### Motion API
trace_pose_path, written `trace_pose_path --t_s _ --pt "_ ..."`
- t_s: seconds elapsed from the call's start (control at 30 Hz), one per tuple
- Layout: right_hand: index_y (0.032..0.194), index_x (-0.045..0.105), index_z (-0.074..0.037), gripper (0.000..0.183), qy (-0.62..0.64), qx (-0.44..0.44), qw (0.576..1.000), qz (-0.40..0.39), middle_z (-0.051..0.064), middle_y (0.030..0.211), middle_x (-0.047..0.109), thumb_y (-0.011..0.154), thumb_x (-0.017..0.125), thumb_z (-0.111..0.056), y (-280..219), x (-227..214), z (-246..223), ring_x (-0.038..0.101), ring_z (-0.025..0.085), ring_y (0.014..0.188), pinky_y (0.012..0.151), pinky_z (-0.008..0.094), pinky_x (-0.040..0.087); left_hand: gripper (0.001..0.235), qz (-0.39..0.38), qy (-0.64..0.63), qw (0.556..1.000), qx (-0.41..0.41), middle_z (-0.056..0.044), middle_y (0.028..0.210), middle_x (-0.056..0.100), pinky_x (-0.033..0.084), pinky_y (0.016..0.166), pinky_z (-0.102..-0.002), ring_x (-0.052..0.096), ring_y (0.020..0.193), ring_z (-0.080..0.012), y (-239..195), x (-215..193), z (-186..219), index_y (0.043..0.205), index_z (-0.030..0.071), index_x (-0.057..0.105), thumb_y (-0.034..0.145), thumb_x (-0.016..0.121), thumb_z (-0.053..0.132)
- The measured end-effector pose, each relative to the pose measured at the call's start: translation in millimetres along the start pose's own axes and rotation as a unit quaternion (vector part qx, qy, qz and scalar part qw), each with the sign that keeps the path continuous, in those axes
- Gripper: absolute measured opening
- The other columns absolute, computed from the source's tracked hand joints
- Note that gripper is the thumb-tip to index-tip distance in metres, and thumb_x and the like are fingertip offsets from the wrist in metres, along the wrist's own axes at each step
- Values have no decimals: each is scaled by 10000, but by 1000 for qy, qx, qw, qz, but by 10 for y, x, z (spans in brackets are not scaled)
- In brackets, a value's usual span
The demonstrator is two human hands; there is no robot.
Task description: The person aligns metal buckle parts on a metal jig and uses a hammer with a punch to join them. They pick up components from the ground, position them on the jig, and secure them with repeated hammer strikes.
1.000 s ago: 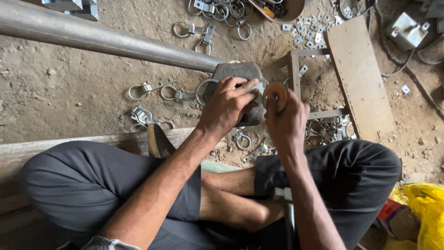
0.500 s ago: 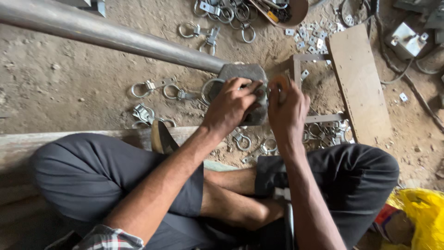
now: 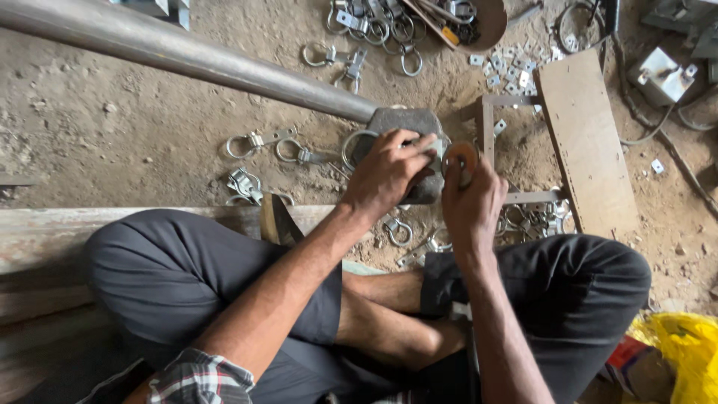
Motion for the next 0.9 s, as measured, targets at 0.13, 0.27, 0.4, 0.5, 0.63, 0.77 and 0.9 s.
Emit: trace_pose_path --t_s 0.13,0.27,0.4,0.5,0.63,0.77,0.9 --pt "981 672 -39 173 -61 -94 992 57 120 750 620 1059 633 -189 101 54 58 564 270 631 692 440 423 200 0 -18 1000 2 -96 1320 708 491 1093 -441 611 1225 -295 -21 17 5 1130 56 762 934 726 64" --pt "1029 670 -119 139 -15 -13 999 34 87 774 637 1051 617 -246 15 29 43 596 241 629 707 411 461 166 -1 -5 1000 -8 -81 1324 715 506 1109 -415 621 1243 -270 -12 -2 0 1088 77 765 928 727 55" --pt "1100 679 -126 115 -55 -81 995 34 94 859 662 1091 584 -189 105 54 -83 591 259 743 853 459 393 244 16 -5 1000 21 -107 1319 715 510 1059 -413 609 1220 -304 -32 49 -27 1182 46 755 941 722 39" --pt "1057 669 -112 148 -37 -62 997 23 66 809 664 1099 559 -200 145 72 -98 545 222 618 863 454 392 274 19 -10 1000 2 -91 1283 729 508 1075 -441 629 1195 -278 -55 91 -60 1185 52 750 912 748 73" --pt "1078 677 -153 168 -17 4 1000 -4 56 786 638 1090 535 -243 54 31 -133 515 200 577 736 415 406 179 31 2 1000 5 -108 1303 724 519 1072 -417 630 1225 -293 -19 74 -74 1091 72 754 913 763 92" --pt "1078 693 -135 165 -42 -62 997 25 61 817 681 1103 549 -212 121 39 -65 521 212 597 800 430 378 259 18 -23 1000 -4 -103 1239 735 515 1067 -445 636 1188 -298 -53 129 -47 1159 31 751 917 776 117" --pt "1108 663 -165 160 58 1 998 7 36 853 654 1088 526 -244 -7 25 -59 638 122 679 700 352 479 85 30 9 999 16 -76 1315 738 530 1092 -401 648 1215 -268 -10 58 -41 1011 89 759 927 743 86"
Point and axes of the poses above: each hand's wrist, its own y-axis towards the middle knuckle, its own x-axis out of the palm, z = x × y, the point moved 2 cm from there along y, towards the middle knuckle
